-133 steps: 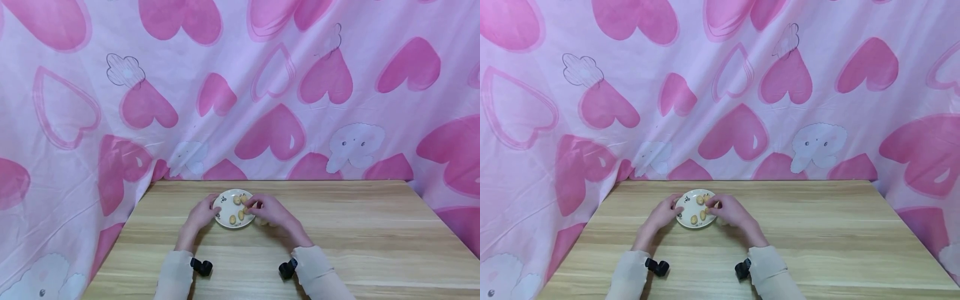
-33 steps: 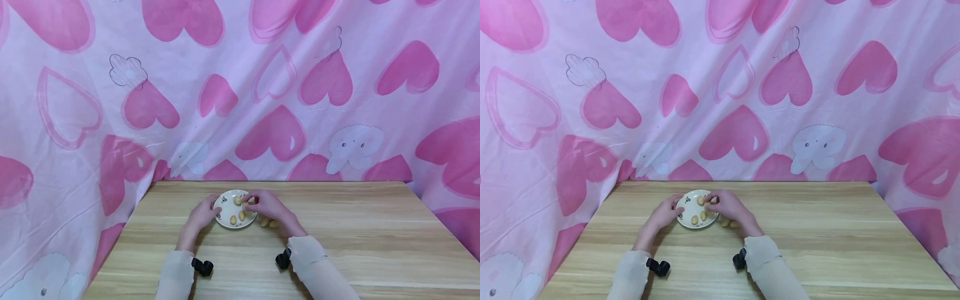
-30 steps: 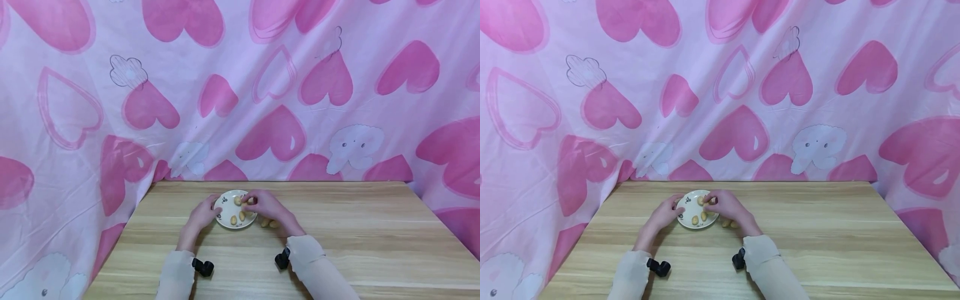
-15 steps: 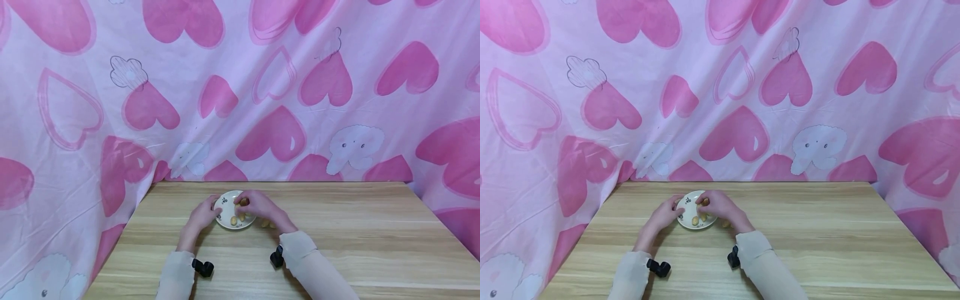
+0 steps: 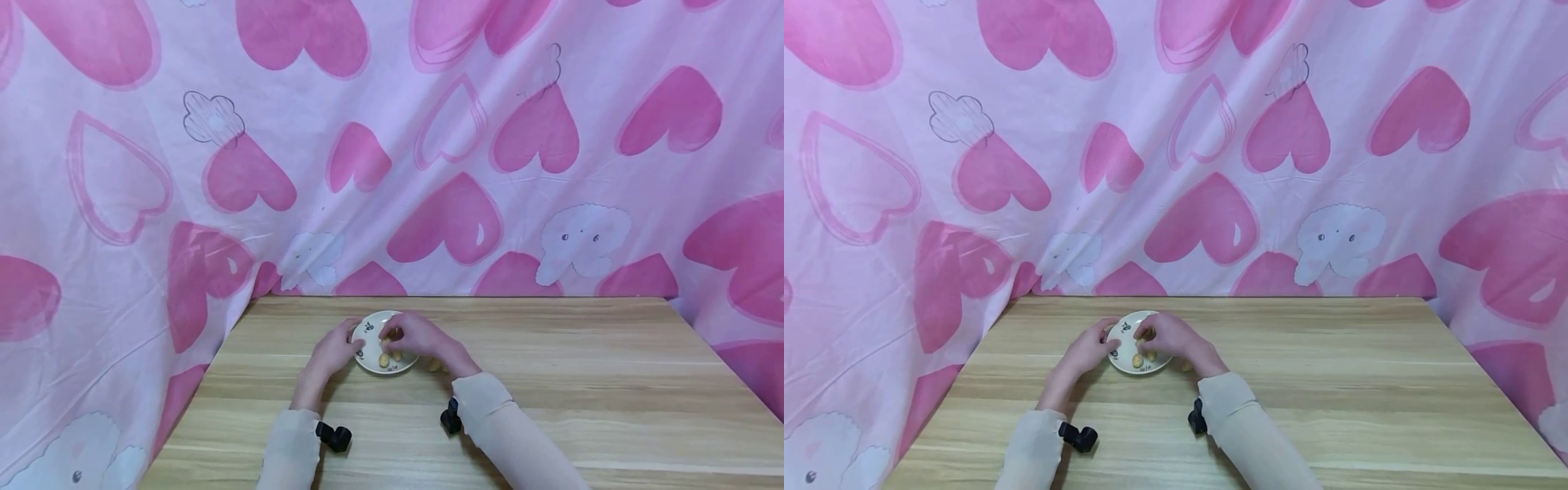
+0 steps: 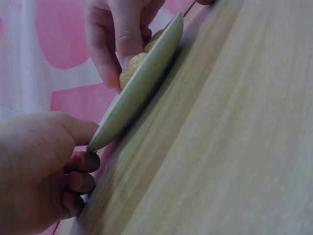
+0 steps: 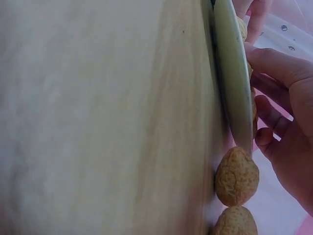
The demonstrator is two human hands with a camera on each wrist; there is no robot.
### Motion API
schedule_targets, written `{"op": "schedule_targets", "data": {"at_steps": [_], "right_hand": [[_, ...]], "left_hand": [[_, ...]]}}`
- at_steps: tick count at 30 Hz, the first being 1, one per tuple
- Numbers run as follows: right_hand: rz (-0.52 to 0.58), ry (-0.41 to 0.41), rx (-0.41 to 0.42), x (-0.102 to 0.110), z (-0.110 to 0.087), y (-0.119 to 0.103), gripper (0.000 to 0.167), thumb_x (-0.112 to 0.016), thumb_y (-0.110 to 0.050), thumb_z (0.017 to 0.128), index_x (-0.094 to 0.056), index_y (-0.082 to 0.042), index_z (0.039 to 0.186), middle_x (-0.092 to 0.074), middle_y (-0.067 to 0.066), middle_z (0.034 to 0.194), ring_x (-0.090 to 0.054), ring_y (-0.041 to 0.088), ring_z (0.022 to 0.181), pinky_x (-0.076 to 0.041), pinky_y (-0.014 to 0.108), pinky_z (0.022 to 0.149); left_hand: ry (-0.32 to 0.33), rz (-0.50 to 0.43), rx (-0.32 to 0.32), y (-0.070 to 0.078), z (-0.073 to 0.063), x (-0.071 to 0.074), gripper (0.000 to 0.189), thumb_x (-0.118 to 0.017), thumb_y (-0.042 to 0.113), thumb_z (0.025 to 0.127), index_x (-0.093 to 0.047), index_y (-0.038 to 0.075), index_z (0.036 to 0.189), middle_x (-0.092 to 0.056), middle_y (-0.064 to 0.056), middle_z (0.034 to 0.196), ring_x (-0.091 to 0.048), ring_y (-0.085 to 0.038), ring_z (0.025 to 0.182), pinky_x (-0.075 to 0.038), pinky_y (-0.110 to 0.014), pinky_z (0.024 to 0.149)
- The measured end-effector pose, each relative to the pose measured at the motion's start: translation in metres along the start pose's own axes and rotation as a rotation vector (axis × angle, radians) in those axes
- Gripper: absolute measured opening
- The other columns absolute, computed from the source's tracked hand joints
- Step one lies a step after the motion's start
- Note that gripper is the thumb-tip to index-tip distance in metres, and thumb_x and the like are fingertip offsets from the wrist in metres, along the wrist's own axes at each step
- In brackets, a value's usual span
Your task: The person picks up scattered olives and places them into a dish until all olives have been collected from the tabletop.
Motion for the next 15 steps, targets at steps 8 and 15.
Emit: {"op": "schedule_targets", "data": {"at_steps": [8,15], "right_hand": [[0.014,0.038,0.001,0.009,-0.008,0.001,0.012,-0.070,-0.020,0.092,-0.076,-0.019,0.103,-0.071,-0.008,0.102,-0.061,0.008,0.098,-0.050,0.030,0.091],[0.019,0.073,-0.020,0.025,-0.025,0.000,0.017,-0.070,-0.021,0.093,-0.076,-0.017,0.108,-0.070,-0.009,0.103,-0.058,0.010,0.087,-0.050,0.027,0.077]], "left_hand": [[-0.004,-0.009,0.015,0.000,0.001,-0.001,0.058,-0.066,0.027,0.093,-0.048,0.014,0.147,-0.068,-0.012,0.114,-0.062,-0.028,0.110,-0.045,-0.053,0.101],[0.010,0.000,-0.004,0.001,0.001,0.000,0.057,-0.067,0.026,0.092,-0.050,0.012,0.145,-0.068,-0.010,0.105,-0.063,-0.026,0.103,-0.047,-0.051,0.097]]}}
Point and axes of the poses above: each hand's wrist, its own z-axis towards the middle knuckle, its own x-axis out of the back of the hand, y = z × x, the point moved 8 cm from there along z, towards the middle knuckle
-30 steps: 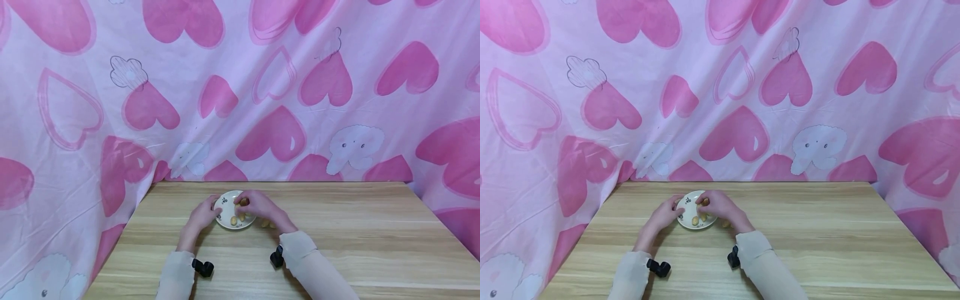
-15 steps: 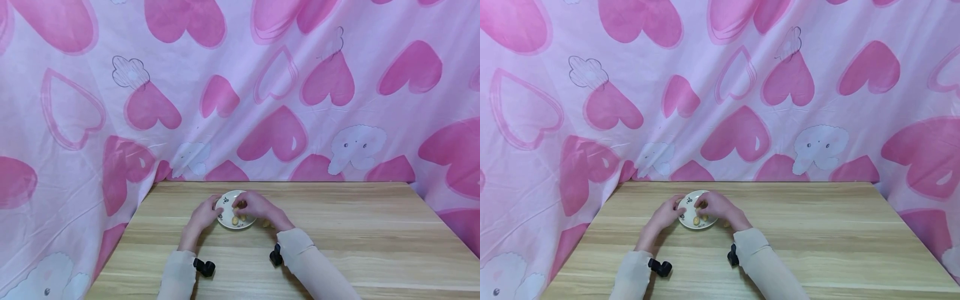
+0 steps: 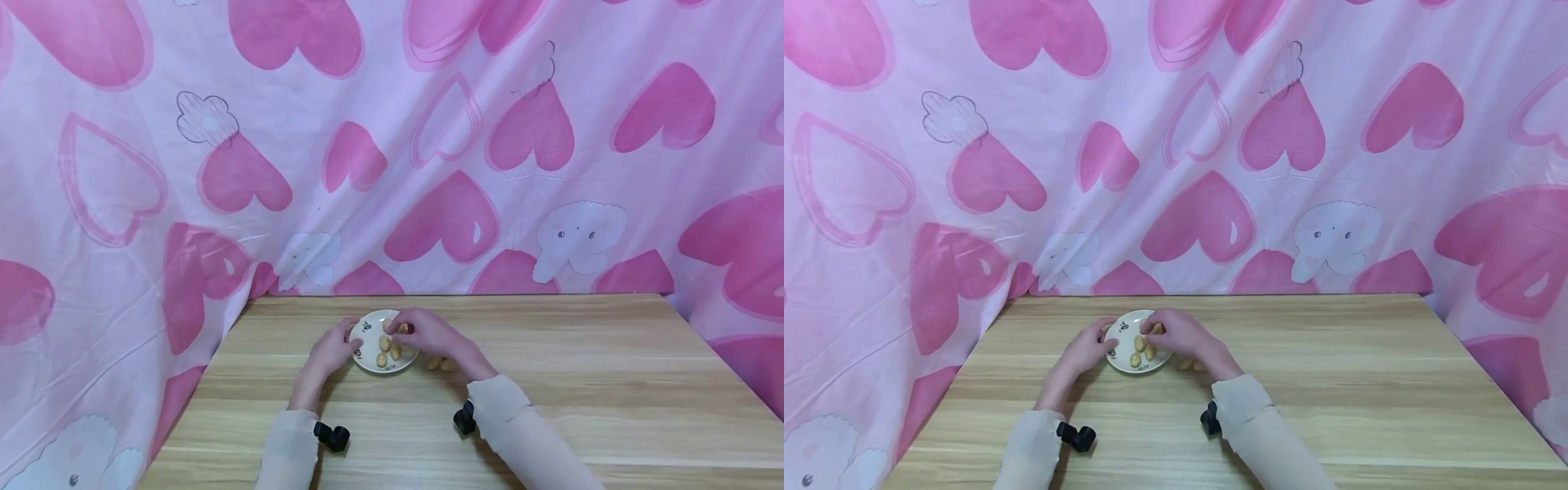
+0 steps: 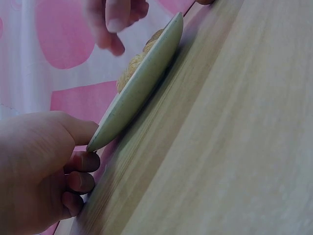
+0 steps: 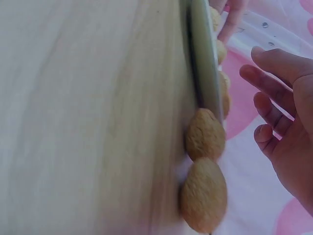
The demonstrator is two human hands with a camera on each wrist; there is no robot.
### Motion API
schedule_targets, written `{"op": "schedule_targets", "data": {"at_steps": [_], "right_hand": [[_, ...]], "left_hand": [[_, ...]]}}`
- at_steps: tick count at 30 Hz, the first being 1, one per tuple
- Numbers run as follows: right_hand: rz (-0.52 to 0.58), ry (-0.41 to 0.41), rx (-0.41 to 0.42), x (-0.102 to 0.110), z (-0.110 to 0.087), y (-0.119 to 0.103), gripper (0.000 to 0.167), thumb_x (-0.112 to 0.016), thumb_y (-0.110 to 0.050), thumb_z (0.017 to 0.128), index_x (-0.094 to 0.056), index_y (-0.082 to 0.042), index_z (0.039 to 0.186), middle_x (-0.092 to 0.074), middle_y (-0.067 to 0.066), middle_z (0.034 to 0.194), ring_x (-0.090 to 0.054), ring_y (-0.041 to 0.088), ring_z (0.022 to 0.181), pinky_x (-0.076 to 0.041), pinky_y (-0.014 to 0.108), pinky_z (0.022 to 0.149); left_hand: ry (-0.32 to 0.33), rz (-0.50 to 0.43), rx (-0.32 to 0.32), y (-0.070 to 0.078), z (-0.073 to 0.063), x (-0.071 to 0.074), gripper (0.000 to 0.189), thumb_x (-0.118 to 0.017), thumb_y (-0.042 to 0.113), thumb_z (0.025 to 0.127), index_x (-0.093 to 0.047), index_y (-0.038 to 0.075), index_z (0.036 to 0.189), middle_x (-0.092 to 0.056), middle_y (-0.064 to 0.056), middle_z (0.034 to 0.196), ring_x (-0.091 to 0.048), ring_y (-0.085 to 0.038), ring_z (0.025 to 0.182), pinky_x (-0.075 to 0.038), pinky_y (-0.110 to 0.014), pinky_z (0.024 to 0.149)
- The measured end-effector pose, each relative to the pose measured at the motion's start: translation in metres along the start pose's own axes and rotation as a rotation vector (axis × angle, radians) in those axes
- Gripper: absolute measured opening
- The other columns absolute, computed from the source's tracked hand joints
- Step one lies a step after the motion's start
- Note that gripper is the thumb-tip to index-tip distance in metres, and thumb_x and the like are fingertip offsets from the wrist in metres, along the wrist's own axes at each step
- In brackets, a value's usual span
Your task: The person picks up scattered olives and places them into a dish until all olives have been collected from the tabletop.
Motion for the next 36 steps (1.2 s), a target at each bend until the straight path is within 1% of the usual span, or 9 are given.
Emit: {"op": "schedule_targets", "data": {"at_steps": [2,5,11,13,18,21,25,30,36], "right_hand": [[-0.010,0.003,0.002,0.005,-0.004,-0.001,0.017,-0.069,-0.020,0.093,-0.076,-0.016,0.108,-0.069,-0.008,0.100,-0.056,0.011,0.081,-0.048,0.026,0.070],[-0.030,0.013,0.008,0.011,-0.009,0.000,0.016,-0.069,-0.019,0.092,-0.076,-0.014,0.106,-0.070,-0.007,0.099,-0.055,0.011,0.078,-0.046,0.024,0.069],[-0.010,-0.008,-0.003,0.017,-0.021,0.009,0.015,-0.069,-0.018,0.092,-0.076,-0.014,0.105,-0.069,-0.006,0.098,-0.056,0.012,0.079,-0.048,0.024,0.068],[-0.012,-0.022,0.013,0.018,-0.024,0.012,0.014,-0.069,-0.018,0.092,-0.076,-0.014,0.104,-0.069,-0.006,0.097,-0.057,0.012,0.079,-0.049,0.025,0.068],[-0.029,-0.047,0.048,0.019,-0.033,0.022,0.014,-0.069,-0.016,0.092,-0.076,-0.015,0.103,-0.070,-0.005,0.098,-0.059,0.010,0.084,-0.051,0.027,0.076],[-0.022,-0.060,0.027,0.021,-0.038,0.029,0.015,-0.068,-0.017,0.093,-0.076,-0.016,0.105,-0.070,-0.007,0.101,-0.060,0.009,0.089,-0.051,0.028,0.080],[-0.005,-0.081,-0.003,0.025,-0.046,0.035,0.016,-0.070,-0.020,0.092,-0.076,-0.017,0.107,-0.069,-0.009,0.101,-0.058,0.010,0.085,-0.050,0.027,0.075],[-0.005,-0.089,0.017,0.027,-0.055,0.042,0.016,-0.072,-0.021,0.091,-0.076,-0.015,0.106,-0.068,-0.008,0.097,-0.056,0.009,0.079,-0.049,0.025,0.069],[-0.003,-0.102,-0.025,0.030,-0.064,0.053,0.015,-0.069,-0.021,0.093,-0.074,-0.019,0.107,-0.068,-0.009,0.097,-0.057,0.012,0.082,-0.048,0.025,0.069]], "left_hand": [[0.000,0.000,-0.001,0.000,0.000,0.000,0.057,-0.067,0.025,0.092,-0.050,0.012,0.145,-0.068,-0.009,0.103,-0.063,-0.025,0.102,-0.047,-0.051,0.097],[-0.003,0.000,0.006,0.000,0.000,0.000,0.057,-0.066,0.025,0.092,-0.049,0.012,0.145,-0.068,-0.009,0.101,-0.062,-0.025,0.099,-0.048,-0.050,0.096],[-0.002,-0.010,0.013,-0.001,-0.001,0.000,0.057,-0.066,0.024,0.093,-0.049,0.011,0.145,-0.068,-0.013,0.115,-0.061,-0.030,0.113,-0.044,-0.053,0.103],[-0.003,-0.014,0.015,-0.001,-0.001,0.000,0.057,-0.066,0.024,0.092,-0.049,0.011,0.145,-0.068,-0.014,0.116,-0.062,-0.031,0.113,-0.044,-0.053,0.103],[-0.007,-0.010,0.015,-0.001,-0.002,0.000,0.057,-0.066,0.023,0.093,-0.049,0.010,0.145,-0.068,-0.014,0.114,-0.062,-0.030,0.110,-0.046,-0.053,0.100],[-0.008,-0.004,0.014,-0.001,-0.002,0.000,0.056,-0.066,0.023,0.093,-0.050,0.010,0.145,-0.068,-0.015,0.117,-0.062,-0.030,0.112,-0.046,-0.053,0.101],[-0.007,0.000,0.022,0.000,-0.002,0.000,0.056,-0.066,0.025,0.093,-0.050,0.012,0.145,-0.068,-0.014,0.117,-0.061,-0.030,0.114,-0.045,-0.052,0.102],[-0.007,0.009,0.023,0.000,-0.001,-0.001,0.056,-0.066,0.025,0.093,-0.050,0.012,0.145,-0.068,-0.012,0.109,-0.062,-0.026,0.106,-0.047,-0.051,0.098],[-0.004,0.000,0.024,0.001,-0.001,0.000,0.056,-0.066,0.025,0.093,-0.050,0.012,0.145,-0.068,-0.012,0.112,-0.062,-0.027,0.108,-0.046,-0.052,0.099]]}}
Point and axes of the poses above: each hand's wrist, its own z-axis towards the middle knuckle, its own x-axis out of the back of the hand, y = z × x, the point moved 8 cm from there along z, towards the middle knuckle
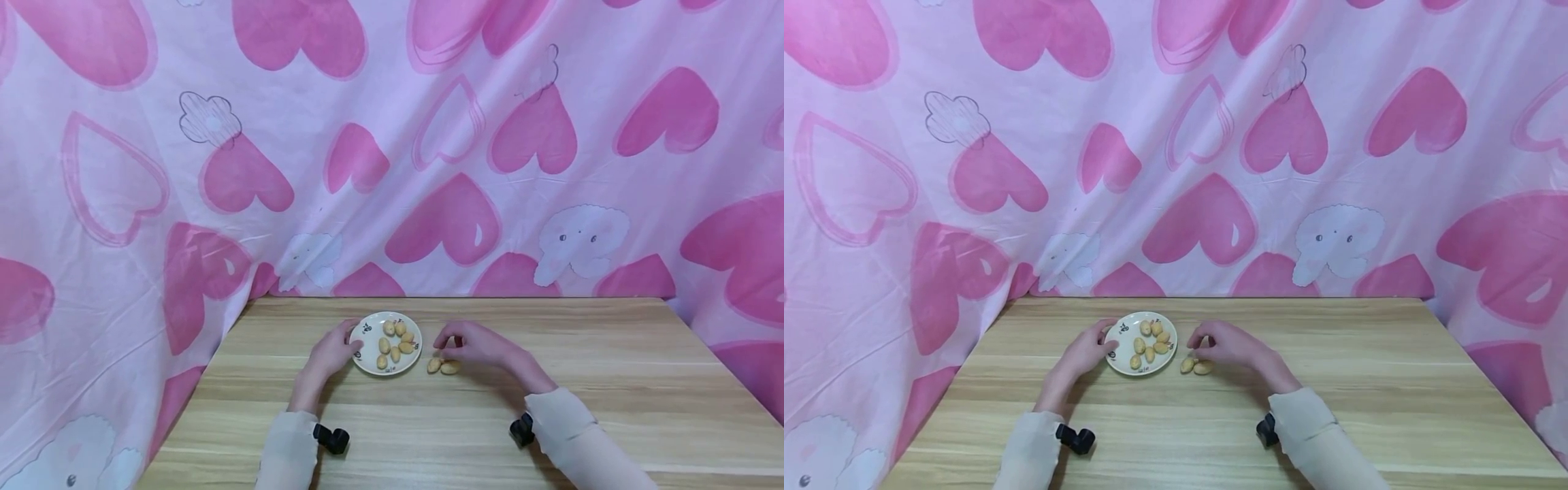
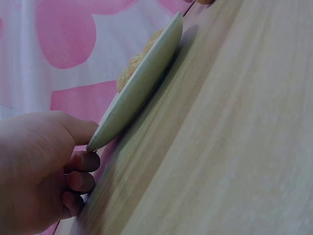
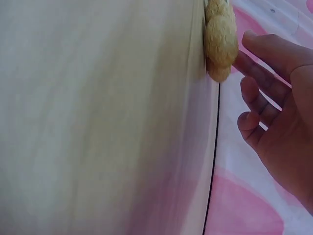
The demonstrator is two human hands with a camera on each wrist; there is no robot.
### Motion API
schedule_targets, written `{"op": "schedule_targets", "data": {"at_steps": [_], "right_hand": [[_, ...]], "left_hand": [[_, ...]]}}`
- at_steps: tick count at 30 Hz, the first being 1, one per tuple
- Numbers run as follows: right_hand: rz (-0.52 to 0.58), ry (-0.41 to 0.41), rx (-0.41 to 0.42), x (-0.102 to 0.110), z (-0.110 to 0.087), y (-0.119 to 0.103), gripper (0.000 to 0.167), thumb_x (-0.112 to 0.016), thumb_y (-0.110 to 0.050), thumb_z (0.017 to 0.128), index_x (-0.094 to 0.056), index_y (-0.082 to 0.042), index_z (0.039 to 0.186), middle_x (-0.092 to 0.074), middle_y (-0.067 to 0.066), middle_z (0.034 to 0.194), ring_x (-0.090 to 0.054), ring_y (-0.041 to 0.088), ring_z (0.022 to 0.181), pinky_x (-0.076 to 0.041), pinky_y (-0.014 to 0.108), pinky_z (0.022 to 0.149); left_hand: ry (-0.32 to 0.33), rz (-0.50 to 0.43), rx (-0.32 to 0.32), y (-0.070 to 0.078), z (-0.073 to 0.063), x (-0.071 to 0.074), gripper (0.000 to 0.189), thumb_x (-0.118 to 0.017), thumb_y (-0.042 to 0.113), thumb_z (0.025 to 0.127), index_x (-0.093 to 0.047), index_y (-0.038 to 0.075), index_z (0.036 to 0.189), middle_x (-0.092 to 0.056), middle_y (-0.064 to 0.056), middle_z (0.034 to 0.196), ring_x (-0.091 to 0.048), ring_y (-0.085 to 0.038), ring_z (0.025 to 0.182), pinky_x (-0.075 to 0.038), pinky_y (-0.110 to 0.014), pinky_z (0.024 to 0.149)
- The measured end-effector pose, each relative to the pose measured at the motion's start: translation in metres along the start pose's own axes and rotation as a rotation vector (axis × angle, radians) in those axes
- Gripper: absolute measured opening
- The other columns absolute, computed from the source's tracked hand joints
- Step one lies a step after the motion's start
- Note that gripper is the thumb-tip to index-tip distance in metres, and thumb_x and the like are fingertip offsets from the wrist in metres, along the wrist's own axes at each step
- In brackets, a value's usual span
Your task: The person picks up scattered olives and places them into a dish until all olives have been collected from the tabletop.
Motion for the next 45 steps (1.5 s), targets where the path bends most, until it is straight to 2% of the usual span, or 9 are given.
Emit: {"op": "schedule_targets", "data": {"at_steps": [6,10,15,21,24,32,40,45], "right_hand": [[0.022,-0.021,0.000,0.006,-0.009,0.010,0.017,-0.069,-0.019,0.093,-0.073,-0.018,0.110,-0.069,-0.005,0.103,-0.056,0.012,0.086,-0.048,0.024,0.073],[0.038,-0.053,0.034,0.007,-0.011,0.014,0.021,-0.067,-0.010,0.092,-0.074,-0.016,0.111,-0.070,-0.002,0.105,-0.056,0.013,0.085,-0.048,0.024,0.073],[0.055,-0.097,0.058,0.006,-0.012,0.017,0.027,-0.066,-0.002,0.089,-0.075,-0.015,0.111,-0.070,-0.002,0.104,-0.055,0.010,0.085,-0.048,0.023,0.074],[0.038,-0.108,0.087,0.002,-0.009,0.017,0.029,-0.065,0.001,0.088,-0.077,-0.018,0.108,-0.069,-0.004,0.102,-0.055,0.008,0.086,-0.048,0.023,0.076],[0.026,-0.102,0.082,0.001,-0.007,0.018,0.029,-0.066,0.000,0.088,-0.076,-0.019,0.107,-0.068,-0.004,0.101,-0.056,0.008,0.085,-0.049,0.024,0.076],[0.012,-0.098,0.002,0.005,-0.004,0.016,0.023,-0.067,-0.009,0.091,-0.074,-0.024,0.107,-0.065,-0.007,0.099,-0.055,0.012,0.087,-0.049,0.025,0.076],[-0.024,-0.050,0.099,0.012,0.003,-0.003,0.023,-0.068,-0.012,0.090,-0.074,-0.023,0.110,-0.065,-0.008,0.101,-0.057,0.011,0.084,-0.050,0.024,0.072],[-0.034,-0.036,0.084,0.009,0.010,-0.010,0.020,-0.070,-0.018,0.091,-0.074,-0.024,0.110,-0.065,-0.009,0.099,-0.057,0.011,0.082,-0.050,0.024,0.071]], "left_hand": [[-0.001,0.000,-0.002,0.001,-0.001,-0.001,0.056,-0.066,0.025,0.093,-0.050,0.012,0.145,-0.068,-0.011,0.110,-0.062,-0.026,0.105,-0.047,-0.051,0.098],[-0.001,0.005,0.001,0.000,-0.001,-0.001,0.055,-0.066,0.024,0.093,-0.050,0.012,0.145,-0.068,-0.012,0.113,-0.062,-0.027,0.109,-0.046,-0.052,0.099],[-0.001,-0.002,0.004,0.000,-0.001,0.000,0.055,-0.066,0.024,0.093,-0.050,0.012,0.145,-0.068,-0.013,0.114,-0.062,-0.027,0.109,-0.046,-0.052,0.099],[0.001,0.000,0.008,-0.002,-0.001,0.000,0.056,-0.066,0.025,0.093,-0.049,0.013,0.145,-0.068,-0.013,0.113,-0.062,-0.028,0.109,-0.046,-0.052,0.099],[0.006,0.001,0.008,-0.002,-0.001,0.000,0.056,-0.066,0.026,0.093,-0.050,0.013,0.145,-0.068,-0.013,0.117,-0.061,-0.029,0.114,-0.045,-0.053,0.101],[-0.002,-0.018,0.005,-0.001,-0.002,0.001,0.056,-0.065,0.025,0.094,-0.048,0.012,0.146,-0.064,-0.017,0.130,-0.057,-0.035,0.125,-0.041,-0.055,0.107],[0.021,0.033,-0.014,0.000,0.000,0.002,0.056,-0.067,0.027,0.092,-0.052,0.015,0.144,-0.069,-0.009,0.104,-0.063,-0.026,0.103,-0.048,-0.051,0.095],[0.017,0.020,-0.018,-0.001,0.000,0.002,0.056,-0.067,0.027,0.092,-0.052,0.015,0.144,-0.069,-0.010,0.107,-0.063,-0.026,0.104,-0.048,-0.051,0.096]]}}
Point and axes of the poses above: each hand's wrist, its own z-axis towards the middle knuckle, its own x-axis out of the back of the hand, y = z × x, the point moved 8 cm from there along z, towards the middle knuckle
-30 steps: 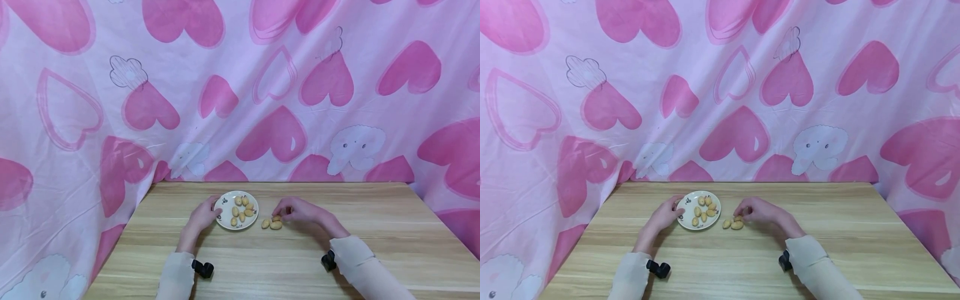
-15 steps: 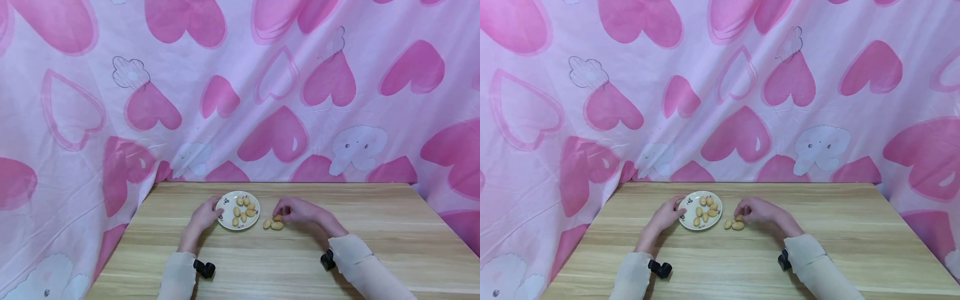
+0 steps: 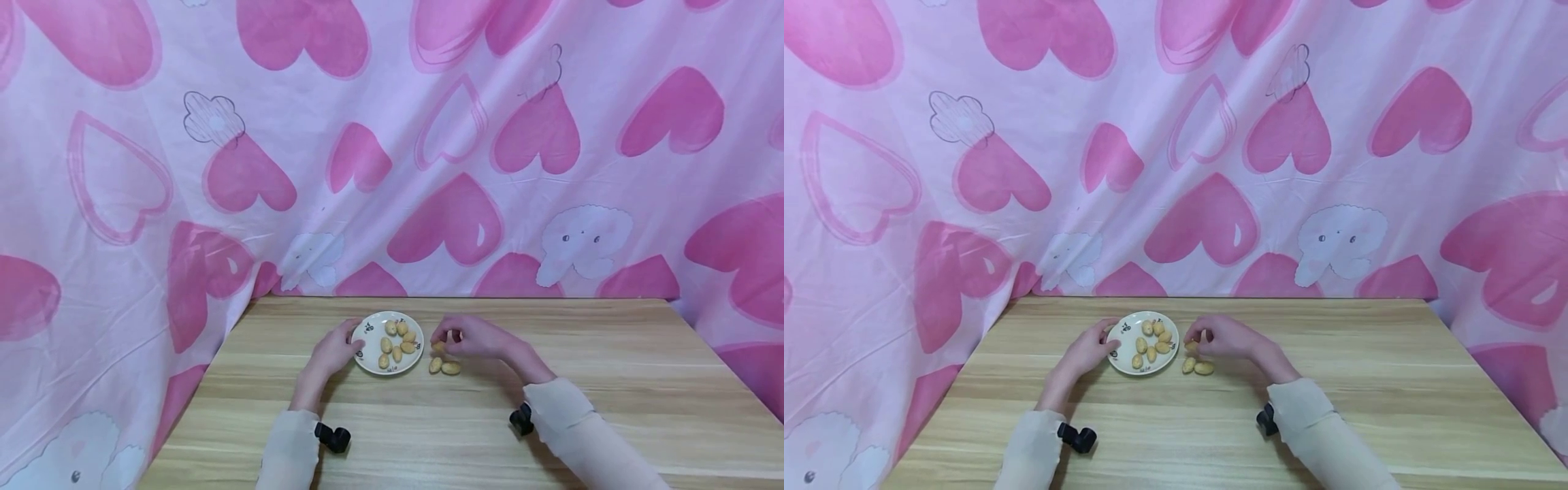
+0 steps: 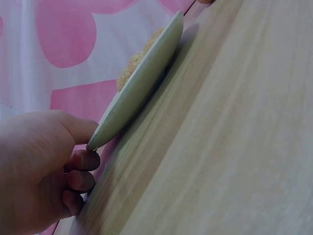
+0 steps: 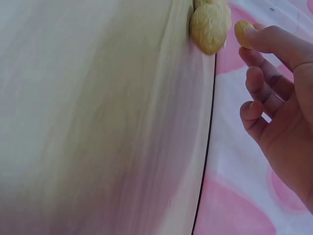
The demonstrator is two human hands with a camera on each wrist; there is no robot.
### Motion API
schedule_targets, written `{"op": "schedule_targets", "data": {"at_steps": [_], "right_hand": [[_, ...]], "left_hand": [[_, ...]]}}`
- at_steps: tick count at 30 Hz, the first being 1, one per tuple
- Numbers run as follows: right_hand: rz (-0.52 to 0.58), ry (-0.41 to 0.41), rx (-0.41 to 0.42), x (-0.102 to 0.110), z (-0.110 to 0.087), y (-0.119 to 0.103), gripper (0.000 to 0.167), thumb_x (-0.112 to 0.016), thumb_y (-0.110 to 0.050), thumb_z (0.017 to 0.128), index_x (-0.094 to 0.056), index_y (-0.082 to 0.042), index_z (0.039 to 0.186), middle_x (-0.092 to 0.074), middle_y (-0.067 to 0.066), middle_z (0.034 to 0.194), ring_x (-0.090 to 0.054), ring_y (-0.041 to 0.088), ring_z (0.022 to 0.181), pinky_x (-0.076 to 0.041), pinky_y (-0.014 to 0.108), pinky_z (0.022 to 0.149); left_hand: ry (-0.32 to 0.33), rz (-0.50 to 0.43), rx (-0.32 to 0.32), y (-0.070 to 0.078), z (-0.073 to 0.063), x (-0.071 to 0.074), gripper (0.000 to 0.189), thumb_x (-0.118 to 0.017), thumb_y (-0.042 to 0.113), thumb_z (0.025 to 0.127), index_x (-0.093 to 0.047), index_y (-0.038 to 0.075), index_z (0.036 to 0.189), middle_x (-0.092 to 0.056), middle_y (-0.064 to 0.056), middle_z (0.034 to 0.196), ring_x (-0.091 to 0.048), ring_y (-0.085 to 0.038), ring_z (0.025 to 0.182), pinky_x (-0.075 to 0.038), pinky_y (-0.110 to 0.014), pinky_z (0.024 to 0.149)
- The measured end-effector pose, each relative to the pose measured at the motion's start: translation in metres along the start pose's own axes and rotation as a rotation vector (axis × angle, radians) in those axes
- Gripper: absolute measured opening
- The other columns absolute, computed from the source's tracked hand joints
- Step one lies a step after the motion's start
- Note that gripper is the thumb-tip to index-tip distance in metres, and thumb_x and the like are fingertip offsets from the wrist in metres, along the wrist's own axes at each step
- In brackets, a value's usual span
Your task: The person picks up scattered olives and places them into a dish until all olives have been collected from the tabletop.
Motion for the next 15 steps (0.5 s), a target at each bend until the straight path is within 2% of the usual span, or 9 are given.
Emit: {"op": "schedule_targets", "data": {"at_steps": [6,10,15], "right_hand": [[0.036,0.017,-0.046,-0.004,0.010,-0.005,0.023,-0.068,-0.013,0.089,-0.074,-0.023,0.110,-0.066,-0.007,0.101,-0.056,0.011,0.082,-0.050,0.026,0.069],[0.053,0.036,-0.038,-0.004,0.017,-0.010,0.026,-0.066,-0.009,0.089,-0.074,-0.022,0.110,-0.066,-0.006,0.104,-0.057,0.014,0.088,-0.050,0.028,0.075],[0.034,0.059,-0.020,-0.008,0.028,-0.016,0.022,-0.068,-0.011,0.089,-0.075,-0.022,0.108,-0.067,-0.007,0.104,-0.058,0.013,0.093,-0.051,0.027,0.079]], "left_hand": [[-0.001,-0.007,0.001,0.001,-0.001,0.000,0.056,-0.067,0.026,0.092,-0.051,0.014,0.144,-0.069,-0.012,0.110,-0.063,-0.028,0.106,-0.047,-0.052,0.097],[-0.005,-0.007,-0.004,0.002,0.000,-0.001,0.056,-0.067,0.026,0.092,-0.051,0.012,0.144,-0.069,-0.011,0.107,-0.063,-0.027,0.103,-0.048,-0.052,0.095],[0.000,-0.003,-0.002,0.001,0.000,0.000,0.055,-0.066,0.026,0.093,-0.052,0.013,0.144,-0.069,-0.011,0.109,-0.063,-0.026,0.104,-0.048,-0.051,0.096]]}}
Point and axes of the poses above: each hand's wrist, its own z-axis towards the middle knuckle, its own x-axis out of the back of the hand, y = z × x, the point moved 8 cm from there along z, towards the middle knuckle
